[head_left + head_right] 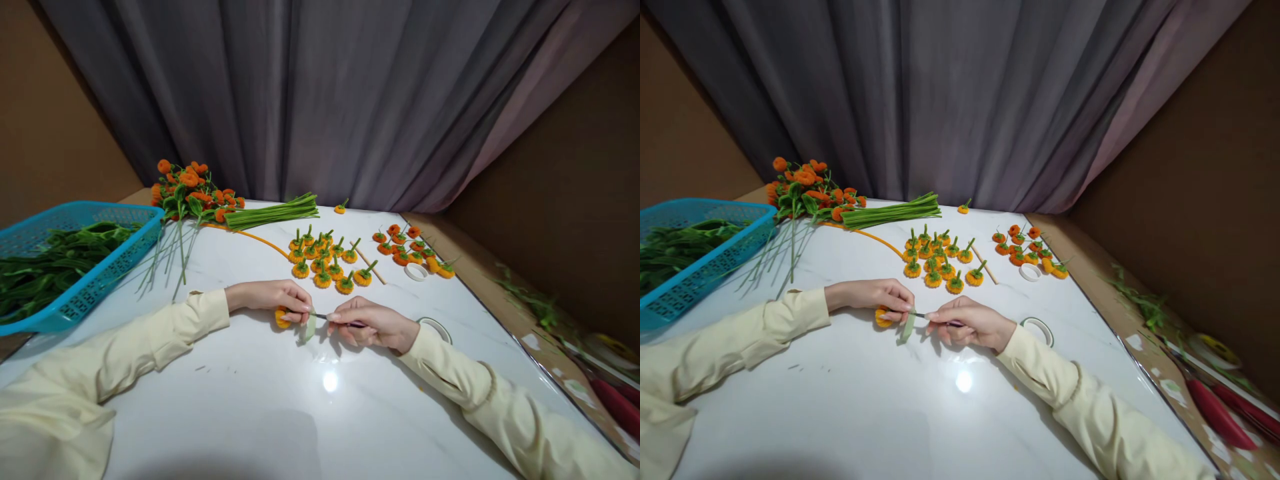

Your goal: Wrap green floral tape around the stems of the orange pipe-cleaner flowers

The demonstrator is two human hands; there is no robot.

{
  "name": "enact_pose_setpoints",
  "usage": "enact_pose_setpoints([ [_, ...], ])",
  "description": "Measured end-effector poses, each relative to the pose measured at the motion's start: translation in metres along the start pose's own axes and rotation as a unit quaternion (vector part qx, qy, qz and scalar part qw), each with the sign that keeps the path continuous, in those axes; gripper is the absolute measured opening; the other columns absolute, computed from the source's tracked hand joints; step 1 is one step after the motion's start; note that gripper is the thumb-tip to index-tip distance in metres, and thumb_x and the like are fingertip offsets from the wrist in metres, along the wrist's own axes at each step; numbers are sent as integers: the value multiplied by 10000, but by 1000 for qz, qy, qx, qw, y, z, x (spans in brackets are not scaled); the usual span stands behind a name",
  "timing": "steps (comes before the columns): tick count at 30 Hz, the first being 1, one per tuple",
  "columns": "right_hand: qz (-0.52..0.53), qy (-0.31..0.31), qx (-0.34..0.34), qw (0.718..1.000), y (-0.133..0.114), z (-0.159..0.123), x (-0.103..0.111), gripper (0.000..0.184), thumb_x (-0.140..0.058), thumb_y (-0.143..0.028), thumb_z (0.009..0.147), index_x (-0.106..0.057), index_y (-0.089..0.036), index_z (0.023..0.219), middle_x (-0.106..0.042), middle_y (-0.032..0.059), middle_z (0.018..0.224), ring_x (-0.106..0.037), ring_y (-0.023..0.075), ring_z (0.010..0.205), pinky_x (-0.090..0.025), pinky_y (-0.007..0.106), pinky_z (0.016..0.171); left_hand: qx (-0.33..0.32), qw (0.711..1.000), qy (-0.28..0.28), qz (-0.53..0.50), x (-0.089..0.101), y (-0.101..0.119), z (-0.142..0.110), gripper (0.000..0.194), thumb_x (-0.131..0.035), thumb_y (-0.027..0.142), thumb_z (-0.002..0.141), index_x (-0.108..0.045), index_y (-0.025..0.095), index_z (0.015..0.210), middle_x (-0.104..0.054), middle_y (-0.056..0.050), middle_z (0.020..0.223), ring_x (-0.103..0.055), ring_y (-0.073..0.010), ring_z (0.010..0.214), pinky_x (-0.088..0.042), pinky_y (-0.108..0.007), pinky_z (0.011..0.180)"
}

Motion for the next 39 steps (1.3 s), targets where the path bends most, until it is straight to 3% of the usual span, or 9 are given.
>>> enact_pose_setpoints([
  [23,0,4,4,1000,0,1,-1,247,-694,-285,754,-700,-39,770,-586,5,465,-205,-27,272,-102,128,277,4,1000,10,-1,-1,2,0,279,-578,357,855,-611,110,728,-411,49,473,-316,-80,433,-295,-212,447],
  [29,-123,-56,-8,991,-15,-27,-5,246,-724,-295,711,-700,-59,775,-633,26,491,-233,-5,273,-94,157,275,-3,1000,7,-14,-1,1,0,273,-567,355,860,-606,112,739,-394,57,454,-302,-85,434,-323,-220,462],
  [31,-193,-40,-5,980,-29,-50,3,269,-759,-322,674,-696,-82,777,-632,16,493,-256,0,292,-103,154,295,-5,1000,6,-16,-1,1,0,271,-569,347,858,-607,110,734,-395,55,453,-301,-86,440,-330,-222,468],
  [33,-283,3,-1,959,-45,-77,19,298,-770,-363,660,-695,-101,781,-644,24,528,-331,20,337,-194,158,331,-7,1000,6,-15,-1,1,0,270,-569,339,858,-609,107,726,-401,53,457,-298,-84,442,-329,-222,472],
  [35,-372,51,-2,927,-58,-99,42,302,-762,-380,672,-704,-115,805,-649,30,581,-395,42,394,-282,172,378,-8,1000,6,-15,-1,1,0,268,-569,332,859,-609,106,722,-405,52,459,-303,-81,439,-332,-224,482],
  [39,-458,190,2,869,-71,-119,100,364,-686,-476,737,-698,-119,808,-663,60,669,-399,47,411,-275,190,386,-8,1000,9,-14,1,0,-1,267,-567,334,864,-608,104,733,-404,56,453,-318,-82,433,-338,-231,490],
])
Point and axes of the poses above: each hand's wrist, its own z-axis towards the middle knuckle, its own x-axis out of the back of the hand, y = z × x, the point moved 6 cm from there along z, towards the middle knuckle
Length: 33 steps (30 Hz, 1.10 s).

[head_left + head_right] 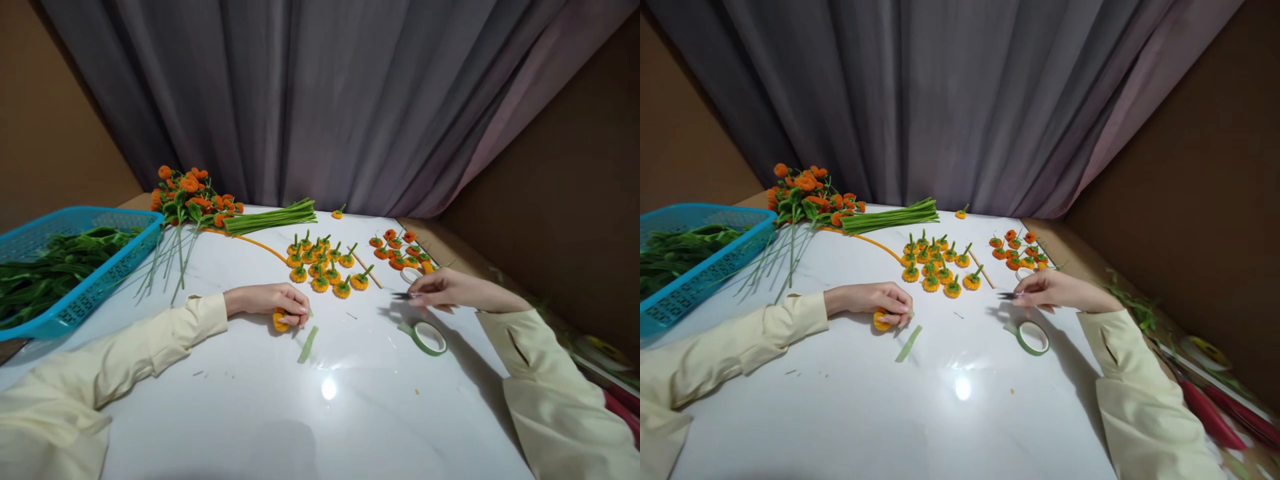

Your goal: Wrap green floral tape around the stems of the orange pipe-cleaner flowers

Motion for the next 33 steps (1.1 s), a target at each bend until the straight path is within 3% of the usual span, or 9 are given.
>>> enact_pose_setpoints([
  [3,-55,103,-44,992,26,11,17,416,-643,-535,752,-677,-123,797,-657,63,658,-402,60,411,-280,199,383,0,1000,4,1,1,-1,0,268,-569,332,865,-606,103,730,-397,61,449,-323,-80,434,-345,-234,506],
  [6,-128,170,-84,973,32,19,20,373,-627,-505,771,-646,-133,777,-644,52,608,-467,92,426,-347,210,420,1,1000,6,-2,1,-2,1,266,-571,330,865,-606,103,732,-400,61,451,-324,-78,434,-345,-235,515],
  [10,-273,193,-121,934,23,25,11,307,-493,-428,895,-597,-151,815,-666,56,670,-576,130,510,-408,223,513,1,1000,4,-6,2,-3,2,266,-567,332,869,-611,104,738,-394,62,448,-328,-84,439,-353,-243,524],
  [15,-410,241,-173,862,19,32,4,346,-417,-437,937,-578,-137,876,-677,154,867,-643,262,778,-399,285,576,-1,1000,0,-6,2,-2,2,260,-557,317,877,-613,104,739,-399,58,452,-350,-87,453,-385,-248,567],
  [23,-496,257,-177,810,13,41,-12,377,-306,-385,986,-541,-93,1027,-684,177,840,-664,322,818,-417,326,614,0,1000,1,-7,3,-3,1,251,-554,310,877,-613,102,749,-399,59,453,-345,-81,449,-370,-243,572],
  [29,-523,248,-173,797,5,44,-16,409,-278,-378,999,-536,-69,1070,-683,168,787,-674,309,812,-415,309,602,0,1000,1,-7,2,-3,1,256,-570,326,864,-615,107,740,-401,60,448,-341,-84,448,-371,-249,571],
  [33,-530,235,-186,793,-3,23,-11,407,-335,-415,984,-593,-101,963,-689,153,806,-676,279,758,-382,278,546,-4,1000,4,-11,1,-1,1,261,-578,336,855,-614,109,732,-399,57,448,-328,-88,443,-348,-239,514],
])
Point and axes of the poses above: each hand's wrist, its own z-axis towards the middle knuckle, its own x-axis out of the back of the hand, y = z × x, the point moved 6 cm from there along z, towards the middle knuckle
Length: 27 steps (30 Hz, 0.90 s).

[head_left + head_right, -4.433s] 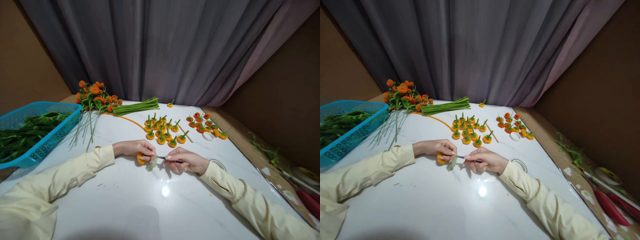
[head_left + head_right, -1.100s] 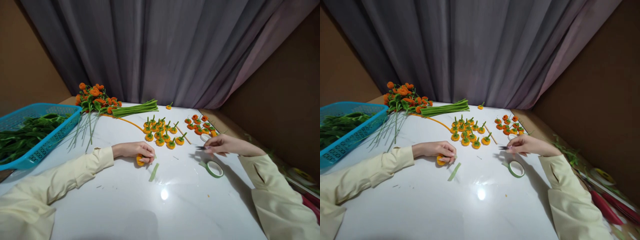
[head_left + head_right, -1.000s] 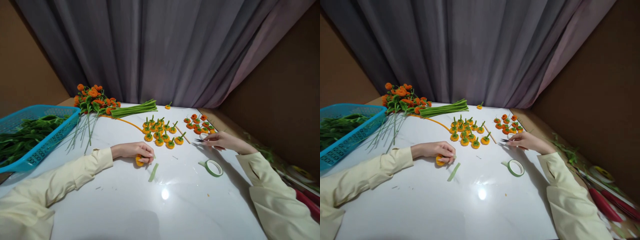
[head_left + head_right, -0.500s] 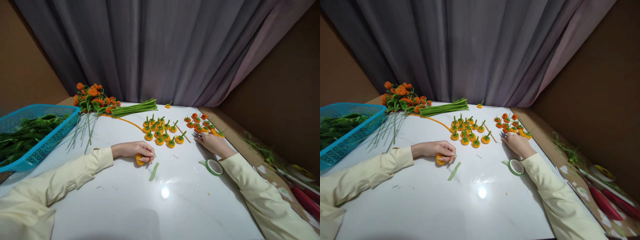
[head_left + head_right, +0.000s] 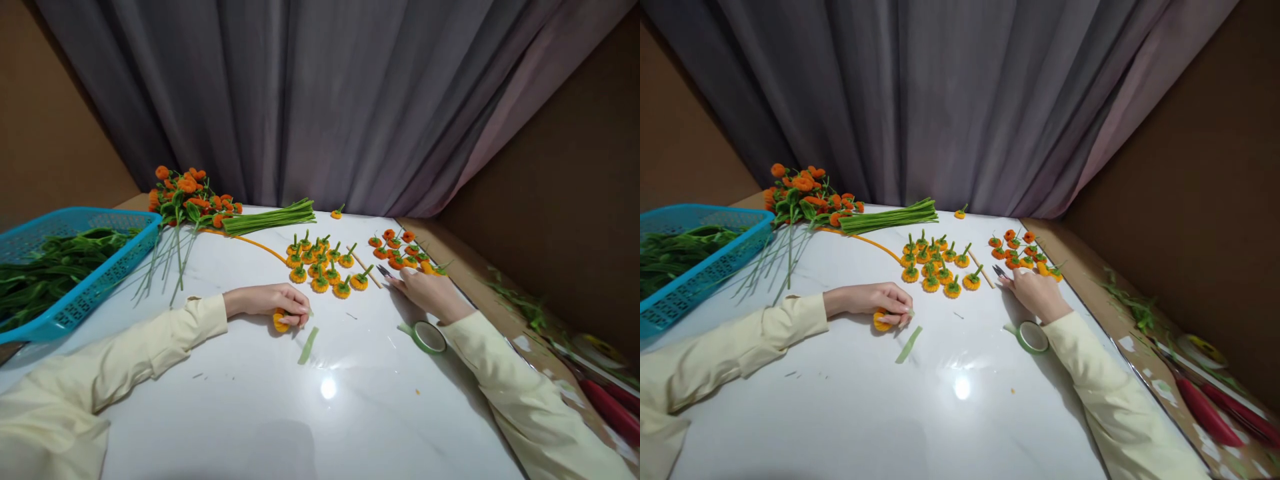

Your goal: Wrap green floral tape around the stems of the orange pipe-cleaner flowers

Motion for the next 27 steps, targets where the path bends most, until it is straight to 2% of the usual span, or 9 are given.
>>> enact_pose_setpoints([
  [2,-6,-15,21,1000,-2,-17,9,366,-419,-402,960,-618,-127,823,-688,127,766,-672,245,698,-348,258,510,-1,1000,-2,-6,0,1,0,261,-582,332,851,-616,102,731,-397,55,447,-310,-84,435,-336,-233,489],
  [5,1,25,172,985,-44,-50,30,205,-527,-329,916,-631,-153,899,-666,74,670,-637,200,583,-296,254,468,-8,1000,-3,-14,0,1,-1,254,-588,317,847,-623,95,728,-399,54,446,-303,-80,436,-351,-232,503],
  [9,2,194,455,869,-133,-99,60,230,-486,-109,899,-557,-86,1116,-646,60,713,-610,178,619,-323,277,491,-14,1000,-2,-19,1,1,-1,254,-586,321,851,-619,100,729,-405,54,444,-304,-79,428,-353,-229,497],
  [12,-15,252,511,822,-169,-107,65,167,-448,-62,889,-572,-62,1001,-593,34,640,-570,166,554,-277,286,461,-12,1000,-5,-22,0,0,-1,252,-595,332,841,-615,104,736,-405,54,444,-325,-81,429,-369,-231,504],
  [15,-5,265,521,811,-176,-103,66,179,-418,-47,891,-563,-106,803,-558,20,611,-539,150,514,-253,293,455,-10,1000,-4,-20,1,0,-1,254,-600,333,834,-616,104,726,-405,54,438,-326,-80,425,-390,-241,529],
  [18,15,250,509,824,-157,-98,66,210,-409,-81,911,-553,-129,767,-563,20,627,-522,141,502,-275,295,469,-11,1000,2,-17,3,-1,-1,251,-595,323,839,-622,101,725,-414,54,438,-322,-78,425,-394,-247,556],
  [21,32,230,456,859,-112,-92,62,205,-422,-92,911,-586,-134,796,-604,36,665,-550,142,545,-335,285,523,-12,1000,8,-14,4,-1,-1,249,-597,315,837,-628,101,714,-417,52,436,-340,-85,443,-391,-250,578],
  [24,39,206,320,924,-42,-82,48,229,-428,-70,887,-636,-150,834,-664,56,709,-589,142,569,-359,265,530,-17,1000,11,-15,3,-1,0,255,-606,324,828,-631,103,703,-411,55,433,-327,-83,437,-386,-249,572],
  [27,21,147,73,986,47,-72,20,250,-428,-148,899,-675,-186,912,-717,92,847,-647,201,674,-366,265,510,-25,999,13,-19,0,1,0,268,-618,343,817,-616,117,672,-400,60,426,-323,-85,437,-410,-260,606],
])
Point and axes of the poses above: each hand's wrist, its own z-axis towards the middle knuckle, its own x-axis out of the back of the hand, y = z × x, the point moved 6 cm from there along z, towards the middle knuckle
